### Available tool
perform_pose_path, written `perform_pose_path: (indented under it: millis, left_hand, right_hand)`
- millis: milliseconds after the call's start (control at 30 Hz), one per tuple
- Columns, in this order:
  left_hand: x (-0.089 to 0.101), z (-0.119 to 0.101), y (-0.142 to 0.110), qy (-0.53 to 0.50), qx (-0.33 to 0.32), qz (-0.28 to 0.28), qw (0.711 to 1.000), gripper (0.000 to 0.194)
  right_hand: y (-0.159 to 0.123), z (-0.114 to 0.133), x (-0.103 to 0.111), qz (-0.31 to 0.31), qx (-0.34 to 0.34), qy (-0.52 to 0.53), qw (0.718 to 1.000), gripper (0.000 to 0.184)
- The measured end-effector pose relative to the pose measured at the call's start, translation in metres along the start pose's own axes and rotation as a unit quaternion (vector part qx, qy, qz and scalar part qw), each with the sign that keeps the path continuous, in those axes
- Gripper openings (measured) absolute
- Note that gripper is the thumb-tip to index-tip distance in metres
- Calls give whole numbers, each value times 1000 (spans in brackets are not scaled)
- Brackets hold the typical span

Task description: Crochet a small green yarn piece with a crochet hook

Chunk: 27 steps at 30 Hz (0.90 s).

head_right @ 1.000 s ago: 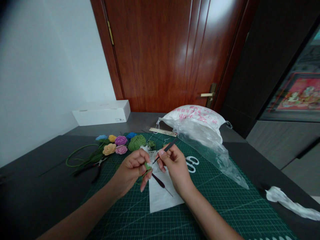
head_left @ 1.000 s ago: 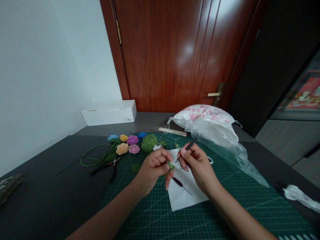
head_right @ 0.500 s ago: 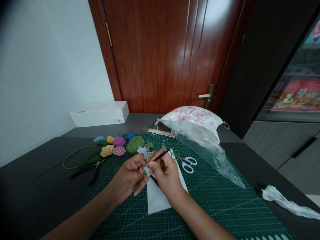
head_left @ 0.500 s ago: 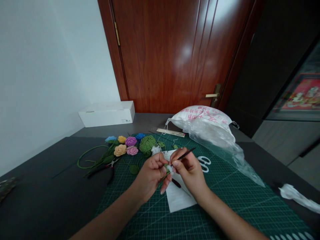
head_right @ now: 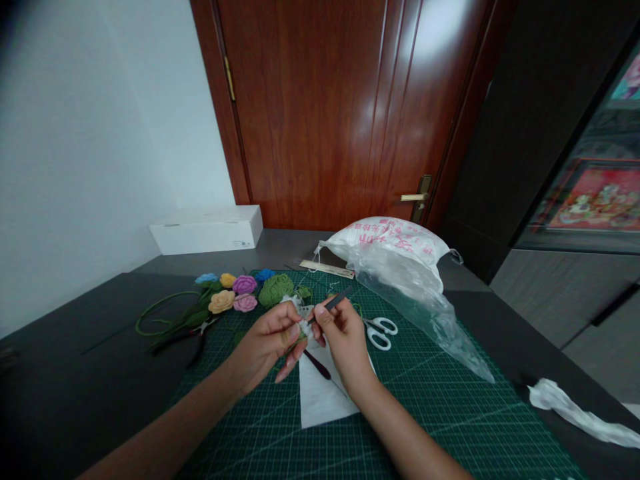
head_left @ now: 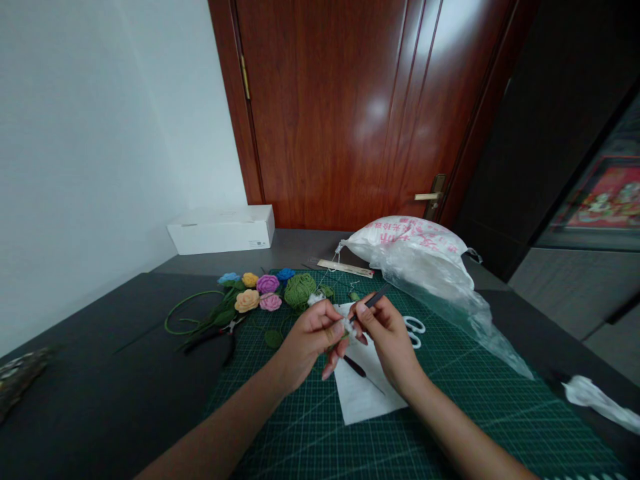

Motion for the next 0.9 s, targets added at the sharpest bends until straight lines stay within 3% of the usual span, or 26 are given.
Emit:
perform_pose_path:
  millis: [267, 467, 600, 900]
  left_hand:
    - [0, -4, 0, -9, 10, -14, 1000, 32]
    - [0, -3, 0, -11, 17, -9, 1000, 31]
    - [-1, -2, -1, -12, 21, -2, 1000, 30]
    - [-2, 1, 0, -21, 21, 30, 999, 34]
  right_hand:
    - [2, 17, 16, -68, 52, 21, 996, 32]
    - [-2, 24, 9, -12, 83, -32, 996, 23]
    - [-5, 24, 7, -10, 107, -72, 992, 19]
    - [-1, 14, 9, -21, 59, -10, 998, 25]
Point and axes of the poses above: each hand's wrist, its own y-axis towards the middle knuckle, its own x-axis out of the back of the hand, z = x × y, the point moved 6 cm from there along y, towards the middle knuckle, and after that the axes turned 1 degree about x, right-handed, at the moved point
